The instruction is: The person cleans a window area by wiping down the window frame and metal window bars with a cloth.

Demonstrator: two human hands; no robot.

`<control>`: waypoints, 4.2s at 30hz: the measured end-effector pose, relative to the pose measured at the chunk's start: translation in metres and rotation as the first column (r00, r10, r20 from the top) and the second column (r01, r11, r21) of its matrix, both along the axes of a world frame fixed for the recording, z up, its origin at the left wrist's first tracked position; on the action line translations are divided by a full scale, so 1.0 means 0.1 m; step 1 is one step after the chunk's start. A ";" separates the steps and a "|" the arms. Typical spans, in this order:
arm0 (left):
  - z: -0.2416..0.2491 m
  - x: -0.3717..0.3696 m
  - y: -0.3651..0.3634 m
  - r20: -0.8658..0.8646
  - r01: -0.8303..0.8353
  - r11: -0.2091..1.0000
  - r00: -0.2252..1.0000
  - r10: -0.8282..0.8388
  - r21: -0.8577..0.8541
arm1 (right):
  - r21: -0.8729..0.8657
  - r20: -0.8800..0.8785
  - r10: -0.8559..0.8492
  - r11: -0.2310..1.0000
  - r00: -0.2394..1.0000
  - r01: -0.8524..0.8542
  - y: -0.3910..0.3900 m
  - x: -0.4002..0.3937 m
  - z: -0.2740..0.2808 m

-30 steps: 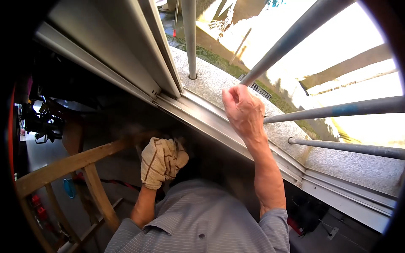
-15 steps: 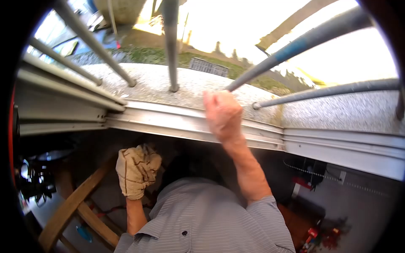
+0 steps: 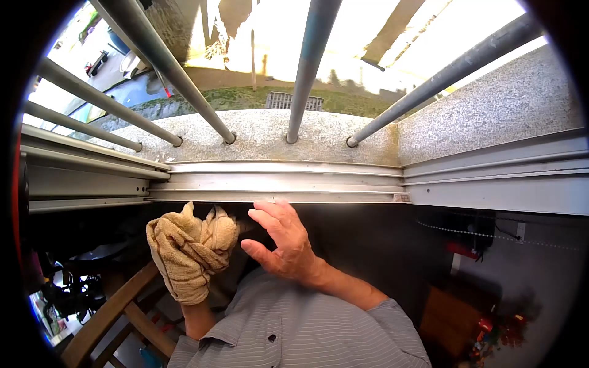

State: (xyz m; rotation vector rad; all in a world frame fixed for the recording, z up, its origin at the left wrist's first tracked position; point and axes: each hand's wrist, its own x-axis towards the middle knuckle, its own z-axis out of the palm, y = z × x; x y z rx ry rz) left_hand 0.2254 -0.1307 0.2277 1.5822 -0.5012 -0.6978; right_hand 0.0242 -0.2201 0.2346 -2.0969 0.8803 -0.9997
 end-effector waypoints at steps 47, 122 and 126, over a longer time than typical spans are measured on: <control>-0.17 0.94 -1.73 0.526 0.361 0.534 0.129 -0.841 0.765 | 0.225 -0.167 -0.041 0.971 0.985 0.079 -0.97 -0.27 0.17; 0.13 -0.21 -2.15 0.500 0.590 0.498 0.177 -0.848 0.635 | 0.025 -0.031 -0.245 0.969 0.969 0.245 -0.83 -0.40 0.09; -0.02 -0.22 -2.13 0.487 0.560 0.524 0.230 -0.842 0.642 | 0.100 -0.057 -0.234 0.966 0.971 0.239 -0.82 -0.51 0.07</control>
